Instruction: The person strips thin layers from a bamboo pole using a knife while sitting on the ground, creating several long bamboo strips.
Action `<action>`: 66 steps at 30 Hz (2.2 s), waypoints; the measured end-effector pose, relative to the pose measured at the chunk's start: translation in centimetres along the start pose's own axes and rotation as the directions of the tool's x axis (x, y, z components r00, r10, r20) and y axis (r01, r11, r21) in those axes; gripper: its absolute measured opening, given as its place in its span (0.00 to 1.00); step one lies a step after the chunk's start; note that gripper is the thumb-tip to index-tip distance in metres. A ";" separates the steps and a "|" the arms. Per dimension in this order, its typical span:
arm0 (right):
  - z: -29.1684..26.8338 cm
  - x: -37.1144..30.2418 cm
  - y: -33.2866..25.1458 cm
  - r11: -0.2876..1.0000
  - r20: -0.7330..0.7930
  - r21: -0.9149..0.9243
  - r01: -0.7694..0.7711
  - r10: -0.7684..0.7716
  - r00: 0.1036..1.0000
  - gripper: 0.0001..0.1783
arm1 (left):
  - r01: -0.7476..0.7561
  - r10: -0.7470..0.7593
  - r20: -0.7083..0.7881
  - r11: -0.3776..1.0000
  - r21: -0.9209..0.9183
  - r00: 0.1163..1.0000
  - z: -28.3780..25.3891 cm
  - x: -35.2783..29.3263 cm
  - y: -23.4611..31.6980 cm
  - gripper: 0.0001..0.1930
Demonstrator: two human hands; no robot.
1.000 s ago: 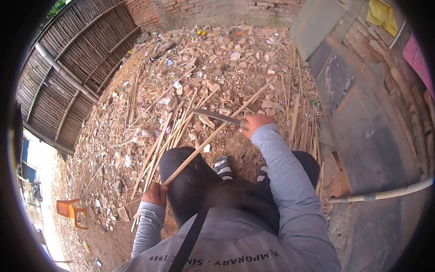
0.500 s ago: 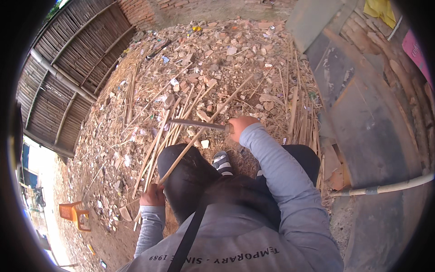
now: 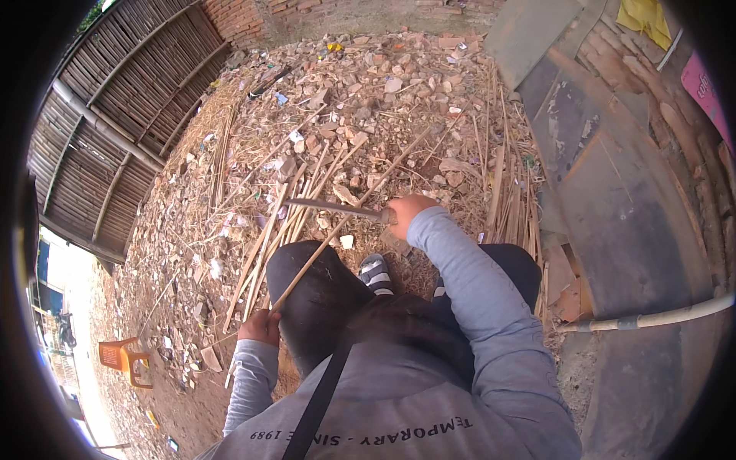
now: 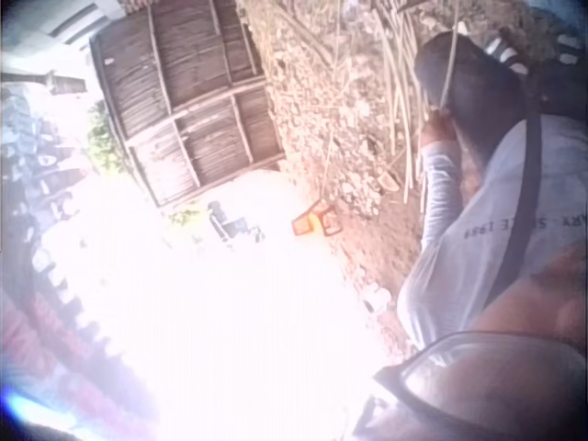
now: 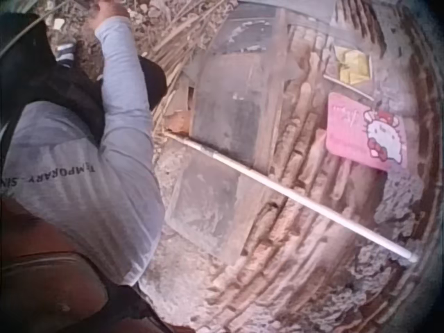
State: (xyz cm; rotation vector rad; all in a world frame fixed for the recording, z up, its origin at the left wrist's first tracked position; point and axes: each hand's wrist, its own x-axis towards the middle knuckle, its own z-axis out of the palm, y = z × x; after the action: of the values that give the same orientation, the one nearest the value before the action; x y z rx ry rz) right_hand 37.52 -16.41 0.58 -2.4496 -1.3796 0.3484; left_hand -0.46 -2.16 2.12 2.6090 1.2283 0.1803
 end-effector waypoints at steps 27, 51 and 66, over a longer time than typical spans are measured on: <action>1.7 0.8 -1.4 0.982 0.038 0.160 -0.104 0.099 0.994 0.17 | 0.004 0.009 -0.090 0.990 0.142 0.996 3.2 0.4 -2.4 0.20; 3.5 1.7 2.0 0.911 0.049 0.235 -0.338 0.336 0.940 0.17 | -0.051 0.079 -0.101 0.966 0.254 0.992 2.3 1.1 -1.2 0.19; 2.1 1.8 2.6 0.929 0.002 0.237 -0.286 0.294 0.956 0.20 | -0.073 0.098 -0.114 0.975 0.210 0.989 2.5 1.7 -1.4 0.21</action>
State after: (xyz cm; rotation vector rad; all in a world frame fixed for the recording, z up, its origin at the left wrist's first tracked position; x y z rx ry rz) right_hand 39.69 -15.83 -2.44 -2.4440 -0.9005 0.5040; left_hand 0.09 -0.38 -0.63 2.8707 1.2343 0.2469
